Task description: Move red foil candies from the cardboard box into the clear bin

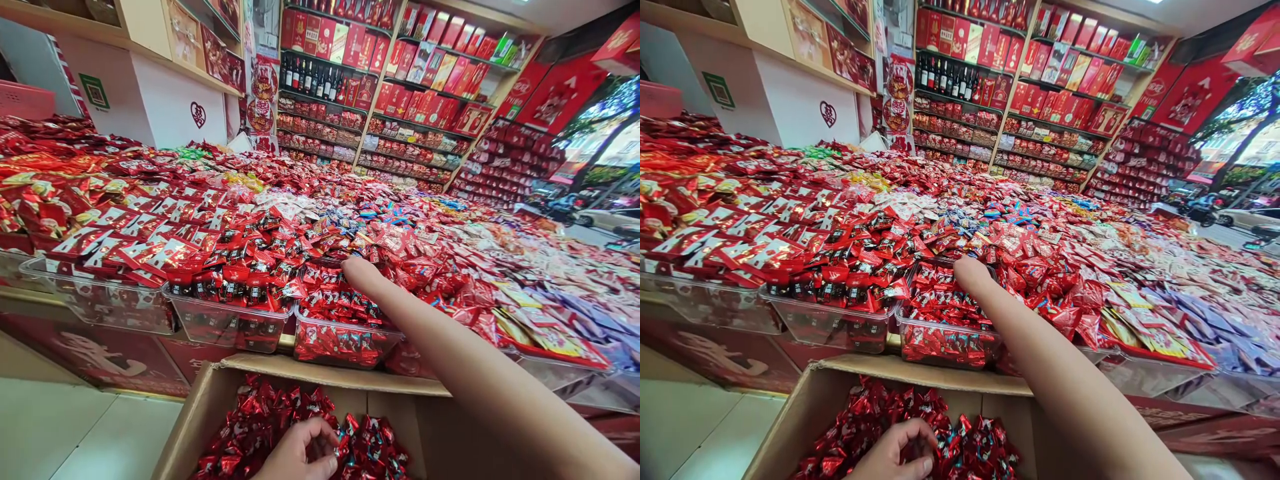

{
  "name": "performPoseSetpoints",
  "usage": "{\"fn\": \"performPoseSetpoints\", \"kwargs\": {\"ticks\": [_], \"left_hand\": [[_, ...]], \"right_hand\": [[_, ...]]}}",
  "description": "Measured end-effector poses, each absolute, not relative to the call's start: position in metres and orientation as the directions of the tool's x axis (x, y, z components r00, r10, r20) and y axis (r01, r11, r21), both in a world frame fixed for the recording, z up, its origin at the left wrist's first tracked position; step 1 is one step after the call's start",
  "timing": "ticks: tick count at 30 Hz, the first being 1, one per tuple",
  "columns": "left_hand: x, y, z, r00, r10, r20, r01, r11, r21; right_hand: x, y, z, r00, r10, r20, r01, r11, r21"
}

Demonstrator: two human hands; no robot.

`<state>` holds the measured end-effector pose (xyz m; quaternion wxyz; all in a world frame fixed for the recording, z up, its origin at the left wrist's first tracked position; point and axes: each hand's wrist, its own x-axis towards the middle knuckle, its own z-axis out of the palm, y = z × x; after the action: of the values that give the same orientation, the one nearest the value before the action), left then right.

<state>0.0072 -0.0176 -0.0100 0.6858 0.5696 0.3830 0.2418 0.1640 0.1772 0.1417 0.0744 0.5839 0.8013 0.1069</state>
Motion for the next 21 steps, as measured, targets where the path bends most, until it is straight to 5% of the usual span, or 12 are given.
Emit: {"fn": "performPoseSetpoints", "kwargs": {"ticks": [21], "left_hand": [[0.0065, -0.0174, -0.0097, 0.633, 0.714, -0.299, 0.142, 0.272, 0.952]], "right_hand": [[0.1630, 0.1810, 0.1402, -0.213, 0.977, -0.017, 0.948, 0.211, 0.239]]}}
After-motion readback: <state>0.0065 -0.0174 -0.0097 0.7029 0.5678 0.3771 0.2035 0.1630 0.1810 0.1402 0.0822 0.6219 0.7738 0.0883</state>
